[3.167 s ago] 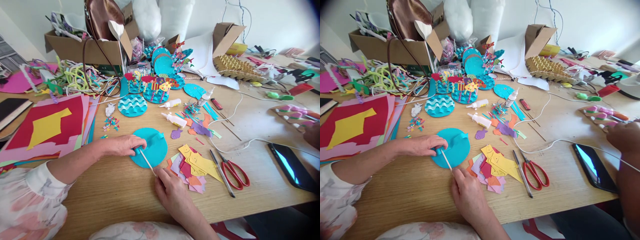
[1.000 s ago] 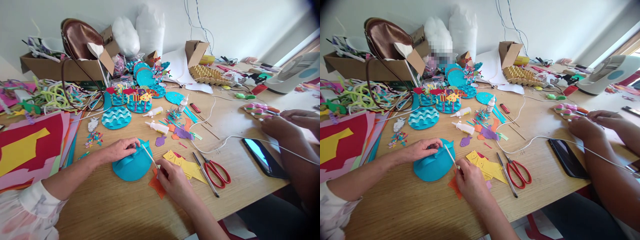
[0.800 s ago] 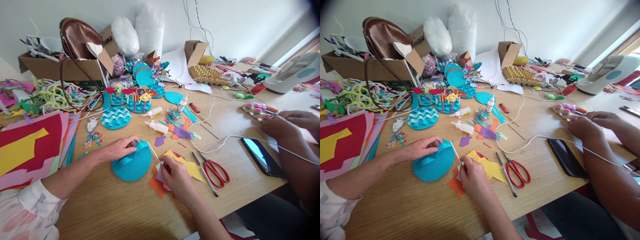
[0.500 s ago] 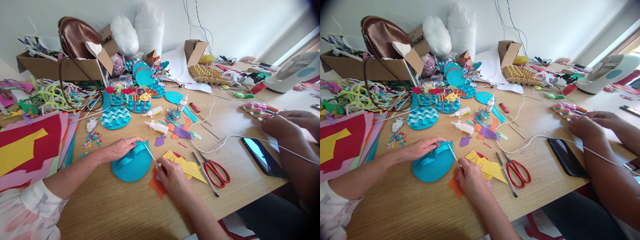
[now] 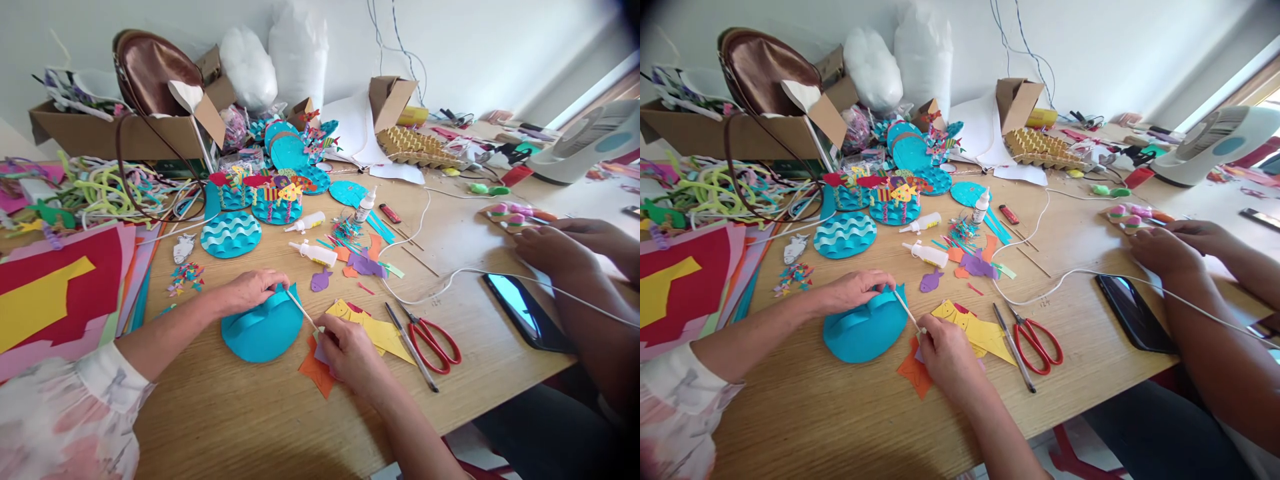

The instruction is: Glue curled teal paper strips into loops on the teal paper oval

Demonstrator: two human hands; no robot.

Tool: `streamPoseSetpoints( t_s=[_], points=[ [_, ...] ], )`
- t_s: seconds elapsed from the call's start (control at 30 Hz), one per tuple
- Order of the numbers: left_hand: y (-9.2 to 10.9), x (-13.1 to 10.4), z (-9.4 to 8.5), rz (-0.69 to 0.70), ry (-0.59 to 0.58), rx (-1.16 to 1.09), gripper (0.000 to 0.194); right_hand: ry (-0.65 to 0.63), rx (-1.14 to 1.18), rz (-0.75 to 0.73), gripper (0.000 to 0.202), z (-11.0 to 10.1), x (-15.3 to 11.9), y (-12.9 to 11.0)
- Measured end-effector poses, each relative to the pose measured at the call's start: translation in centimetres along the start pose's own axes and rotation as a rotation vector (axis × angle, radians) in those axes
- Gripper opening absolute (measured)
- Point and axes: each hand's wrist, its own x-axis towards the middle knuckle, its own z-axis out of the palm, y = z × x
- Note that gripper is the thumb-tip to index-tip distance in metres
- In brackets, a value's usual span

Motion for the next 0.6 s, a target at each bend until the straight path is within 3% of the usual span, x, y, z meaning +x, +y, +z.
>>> streamPoseSetpoints(
  t_s=[0.23,0.6],
  points=[
    [-0.18,0.04,0.08,0.006,-0.018,-0.009,0.022,0.024,0.003,0.029,0.028,-0.76,-0.04,-0.01],
    [0.10,0.35,0.39,-0.052,-0.007,-0.011,0.015,-0.032,-0.027,0.061,0.026,-0.09,0.24,0.21]
  ],
)
